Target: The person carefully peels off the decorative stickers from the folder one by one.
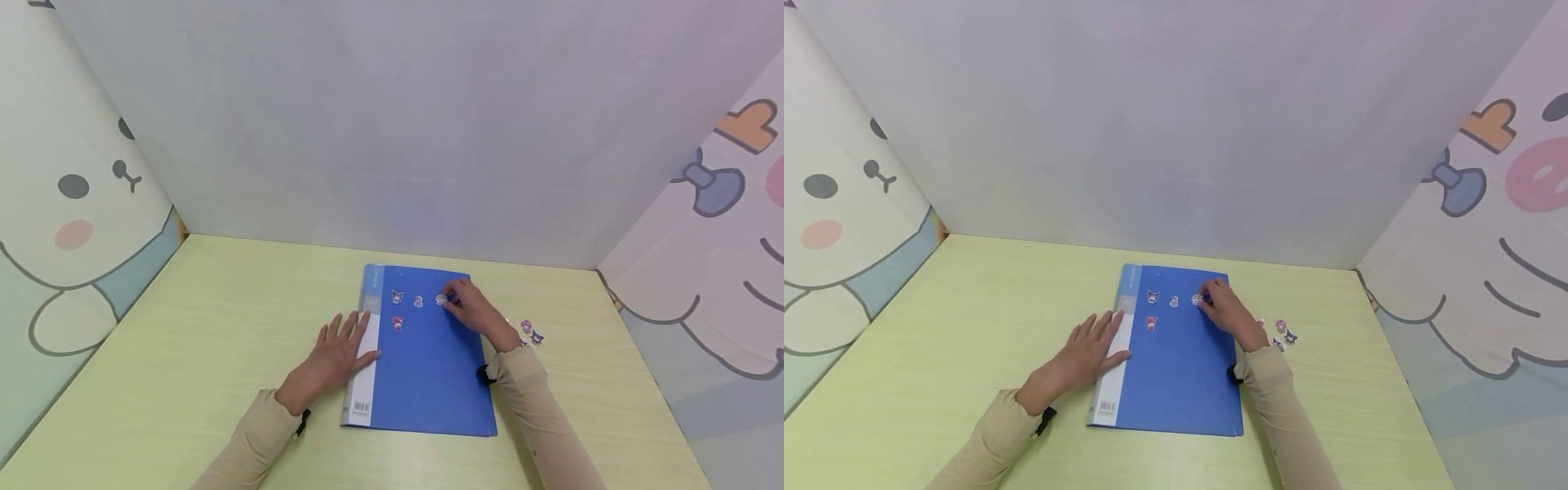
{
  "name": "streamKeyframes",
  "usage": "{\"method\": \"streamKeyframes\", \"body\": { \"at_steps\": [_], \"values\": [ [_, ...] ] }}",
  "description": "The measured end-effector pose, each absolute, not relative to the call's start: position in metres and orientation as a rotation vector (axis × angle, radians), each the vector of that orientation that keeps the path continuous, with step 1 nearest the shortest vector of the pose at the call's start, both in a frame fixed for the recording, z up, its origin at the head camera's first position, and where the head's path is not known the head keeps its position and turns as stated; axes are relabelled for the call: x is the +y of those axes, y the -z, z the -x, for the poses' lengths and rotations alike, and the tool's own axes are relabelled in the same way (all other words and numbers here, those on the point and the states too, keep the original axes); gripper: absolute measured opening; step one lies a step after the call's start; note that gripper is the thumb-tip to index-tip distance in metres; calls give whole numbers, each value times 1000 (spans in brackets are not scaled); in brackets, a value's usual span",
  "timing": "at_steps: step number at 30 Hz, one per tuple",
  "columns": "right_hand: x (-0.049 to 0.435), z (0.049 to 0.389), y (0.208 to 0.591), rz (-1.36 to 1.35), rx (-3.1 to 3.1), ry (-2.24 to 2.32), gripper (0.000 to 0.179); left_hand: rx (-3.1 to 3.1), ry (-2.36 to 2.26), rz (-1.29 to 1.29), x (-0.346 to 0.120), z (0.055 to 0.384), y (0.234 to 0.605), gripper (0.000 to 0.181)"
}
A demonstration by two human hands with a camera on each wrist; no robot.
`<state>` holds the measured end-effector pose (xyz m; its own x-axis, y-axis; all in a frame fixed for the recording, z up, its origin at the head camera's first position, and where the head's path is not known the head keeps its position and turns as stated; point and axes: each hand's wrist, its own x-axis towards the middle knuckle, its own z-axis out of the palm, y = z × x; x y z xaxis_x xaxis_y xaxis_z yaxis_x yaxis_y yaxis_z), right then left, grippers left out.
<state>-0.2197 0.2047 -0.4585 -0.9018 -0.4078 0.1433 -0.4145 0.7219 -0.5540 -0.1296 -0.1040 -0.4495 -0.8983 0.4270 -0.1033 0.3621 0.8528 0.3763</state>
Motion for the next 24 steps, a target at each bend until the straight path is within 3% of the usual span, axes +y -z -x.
{"method": "streamKeyframes", "body": {
  "at_steps": [17,24],
  "values": [
    [201,221,456,-636,-2927,-958,19,2857,-525,-613,-104,129,450,77],
    [200,222,456,-677,-2897,-896,12,2854,-524,-609,-104,129,451,77]
  ]
}}
